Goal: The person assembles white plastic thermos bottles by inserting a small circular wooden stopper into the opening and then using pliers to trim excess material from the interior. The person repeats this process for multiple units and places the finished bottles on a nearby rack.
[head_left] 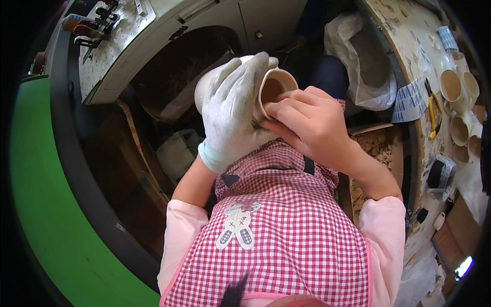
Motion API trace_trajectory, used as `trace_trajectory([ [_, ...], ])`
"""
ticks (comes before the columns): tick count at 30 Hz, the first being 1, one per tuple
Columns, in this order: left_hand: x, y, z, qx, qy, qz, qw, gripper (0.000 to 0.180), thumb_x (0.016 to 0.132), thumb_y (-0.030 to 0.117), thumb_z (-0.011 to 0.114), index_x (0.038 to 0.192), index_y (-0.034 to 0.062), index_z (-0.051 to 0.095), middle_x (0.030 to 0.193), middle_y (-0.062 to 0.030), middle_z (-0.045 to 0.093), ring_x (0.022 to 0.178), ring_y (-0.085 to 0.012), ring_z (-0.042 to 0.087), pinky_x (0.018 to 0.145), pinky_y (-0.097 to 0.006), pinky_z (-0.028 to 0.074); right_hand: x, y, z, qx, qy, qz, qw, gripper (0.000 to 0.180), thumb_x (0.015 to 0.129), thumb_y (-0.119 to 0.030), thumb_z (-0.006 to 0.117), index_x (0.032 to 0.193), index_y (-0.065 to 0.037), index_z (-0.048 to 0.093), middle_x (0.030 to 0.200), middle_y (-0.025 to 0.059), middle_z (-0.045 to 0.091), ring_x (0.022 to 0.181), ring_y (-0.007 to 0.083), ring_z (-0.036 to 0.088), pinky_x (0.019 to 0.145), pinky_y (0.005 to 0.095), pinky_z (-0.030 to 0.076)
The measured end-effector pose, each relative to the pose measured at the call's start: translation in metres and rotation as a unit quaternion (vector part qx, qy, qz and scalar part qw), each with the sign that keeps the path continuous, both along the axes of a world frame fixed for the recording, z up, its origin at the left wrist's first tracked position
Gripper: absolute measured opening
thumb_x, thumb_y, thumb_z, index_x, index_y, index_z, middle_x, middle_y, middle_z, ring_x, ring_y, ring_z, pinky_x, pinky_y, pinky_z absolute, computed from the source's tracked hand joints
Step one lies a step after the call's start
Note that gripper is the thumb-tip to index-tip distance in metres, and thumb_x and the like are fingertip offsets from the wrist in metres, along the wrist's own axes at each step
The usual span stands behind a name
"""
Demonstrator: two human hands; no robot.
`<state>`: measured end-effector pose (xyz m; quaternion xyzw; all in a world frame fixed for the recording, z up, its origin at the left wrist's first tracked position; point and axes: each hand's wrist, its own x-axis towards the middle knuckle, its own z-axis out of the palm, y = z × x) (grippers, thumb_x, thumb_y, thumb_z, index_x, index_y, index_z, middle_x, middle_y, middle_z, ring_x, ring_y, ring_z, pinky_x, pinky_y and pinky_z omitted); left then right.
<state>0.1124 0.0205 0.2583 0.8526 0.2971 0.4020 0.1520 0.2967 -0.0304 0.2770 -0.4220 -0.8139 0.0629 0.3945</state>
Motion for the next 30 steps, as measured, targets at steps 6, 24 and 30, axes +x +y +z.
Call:
trace_trajectory([
  [6,0.007,0.013,0.000,0.020,0.034,-0.001,0.999,0.101,0.061,0.028,0.093,0.149,0.0024,0.049,0.138,-0.0109,0.066,0.127,-0.0327,0.062,0.114,-0.049,0.044,0.009,0.002,-0.020,-0.029,0.048,-0.034,0.998,0.022,0.083,-0.017,0.083,0.099,-0.006,0.074,0.091,0.0067,0.075,0.083,0.0227,0.072,0.081,0.0354,0.053],
  [24,-0.039,-0.041,-0.127,-0.500,-0.095,0.010,0.861,0.054,0.101,0.031,0.066,0.149,0.0122,0.052,0.148,-0.0011,0.057,0.135,-0.0195,0.052,0.117,-0.040,0.037,0.241,-0.058,-0.057,-0.247,0.051,-0.345,0.904,0.025,0.098,-0.030,0.069,0.094,-0.006,0.074,0.079,0.0066,0.073,0.068,0.0186,0.070,0.066,0.0324,0.054],
  [30,-0.013,-0.053,-0.133,-0.717,-0.461,-0.106,0.511,0.046,0.102,0.017,0.062,0.145,0.0033,0.052,0.145,-0.0094,0.059,0.129,-0.0184,0.059,0.113,-0.040,0.047,0.277,-0.216,-0.202,-0.577,-0.084,-0.440,0.683,0.012,0.088,-0.007,0.071,0.098,0.000,0.071,0.093,0.0171,0.075,0.086,0.0285,0.074,0.076,0.0397,0.058],
])
